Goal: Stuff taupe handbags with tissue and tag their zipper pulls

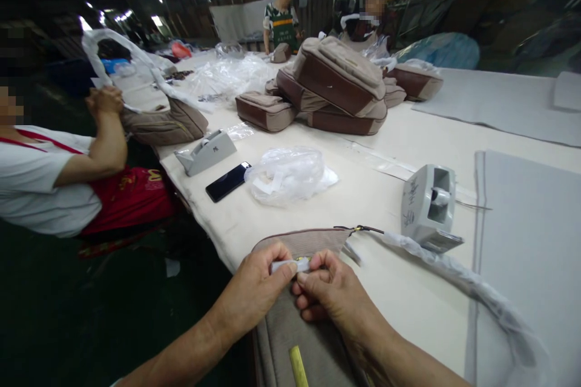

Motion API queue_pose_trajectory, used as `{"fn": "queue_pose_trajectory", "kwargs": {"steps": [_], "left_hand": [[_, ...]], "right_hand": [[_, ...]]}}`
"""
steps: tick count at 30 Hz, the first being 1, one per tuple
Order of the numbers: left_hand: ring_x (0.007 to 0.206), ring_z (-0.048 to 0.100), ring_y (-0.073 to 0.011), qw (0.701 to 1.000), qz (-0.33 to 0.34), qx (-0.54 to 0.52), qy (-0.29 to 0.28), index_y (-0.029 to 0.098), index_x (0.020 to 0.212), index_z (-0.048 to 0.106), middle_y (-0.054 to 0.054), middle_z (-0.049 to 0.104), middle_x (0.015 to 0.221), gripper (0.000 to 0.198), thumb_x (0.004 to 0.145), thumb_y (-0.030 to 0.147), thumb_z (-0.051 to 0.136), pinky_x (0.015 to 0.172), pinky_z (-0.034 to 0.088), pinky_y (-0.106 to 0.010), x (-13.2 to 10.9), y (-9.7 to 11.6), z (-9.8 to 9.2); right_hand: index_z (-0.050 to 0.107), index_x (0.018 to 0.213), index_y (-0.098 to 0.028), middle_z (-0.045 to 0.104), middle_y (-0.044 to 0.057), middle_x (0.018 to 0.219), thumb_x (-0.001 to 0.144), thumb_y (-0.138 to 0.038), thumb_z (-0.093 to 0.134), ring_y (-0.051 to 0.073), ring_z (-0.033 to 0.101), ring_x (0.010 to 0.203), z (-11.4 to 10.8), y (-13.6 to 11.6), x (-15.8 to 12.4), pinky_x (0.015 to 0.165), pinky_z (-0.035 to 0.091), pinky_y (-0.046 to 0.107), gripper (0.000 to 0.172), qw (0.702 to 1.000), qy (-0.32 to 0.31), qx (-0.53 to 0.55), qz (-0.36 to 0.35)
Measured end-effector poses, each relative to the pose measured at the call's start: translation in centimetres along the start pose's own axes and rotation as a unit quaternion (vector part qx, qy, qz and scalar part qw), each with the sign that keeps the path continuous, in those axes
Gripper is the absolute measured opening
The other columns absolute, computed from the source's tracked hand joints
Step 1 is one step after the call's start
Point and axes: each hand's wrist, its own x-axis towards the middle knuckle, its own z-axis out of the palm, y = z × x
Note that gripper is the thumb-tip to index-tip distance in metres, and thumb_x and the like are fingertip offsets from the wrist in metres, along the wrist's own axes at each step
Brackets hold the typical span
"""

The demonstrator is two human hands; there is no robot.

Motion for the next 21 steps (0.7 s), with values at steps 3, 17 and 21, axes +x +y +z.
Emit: {"fn": "queue_pose_trajectory", "kwargs": {"steps": [3,17,21], "left_hand": [[0.063,0.047,-0.0115,1.0,-0.023,-0.006,0.004,0.015,0.066,0.053,0.0,0.054,0.066,0.018,0.074,0.031,0.057,0.054,0.034,-0.02,-0.3,0.3,-0.3],[0.053,0.046,-0.0067,0.958,-0.131,-0.252,-0.025,0.01,0.081,0.058,-0.003,0.054,0.074,0.032,0.072,0.04,0.059,0.035,0.028,-0.012,-0.4,-1.7,0.5],[0.05,0.047,-0.0068,0.95,-0.143,-0.275,-0.03,0.011,0.085,0.057,-0.002,0.054,0.073,0.032,0.073,0.041,0.059,0.033,0.029,-0.012,-0.3,-2.0,0.3]], "right_hand": [[0.03,0.085,-0.023,0.062,-0.004,0.059,0.067,-0.035,0.065,0.009,0.052,0.047,0.2,0.0,-0.3,0.043,0.04,0.018,0.041,1.0,-0.005,-0.025,-0.012],[0.055,0.108,-0.022,0.07,-0.001,0.076,0.091,-0.016,0.042,0.014,0.066,0.06,-0.7,2.1,1.1,0.051,0.041,0.022,0.022,0.77,0.041,-0.475,-0.424],[0.057,0.093,-0.016,0.065,0.0,0.064,0.088,-0.01,0.041,0.015,0.061,0.05,-0.6,1.5,1.8,0.041,0.028,0.026,0.018,0.608,0.067,-0.603,-0.512]]}}
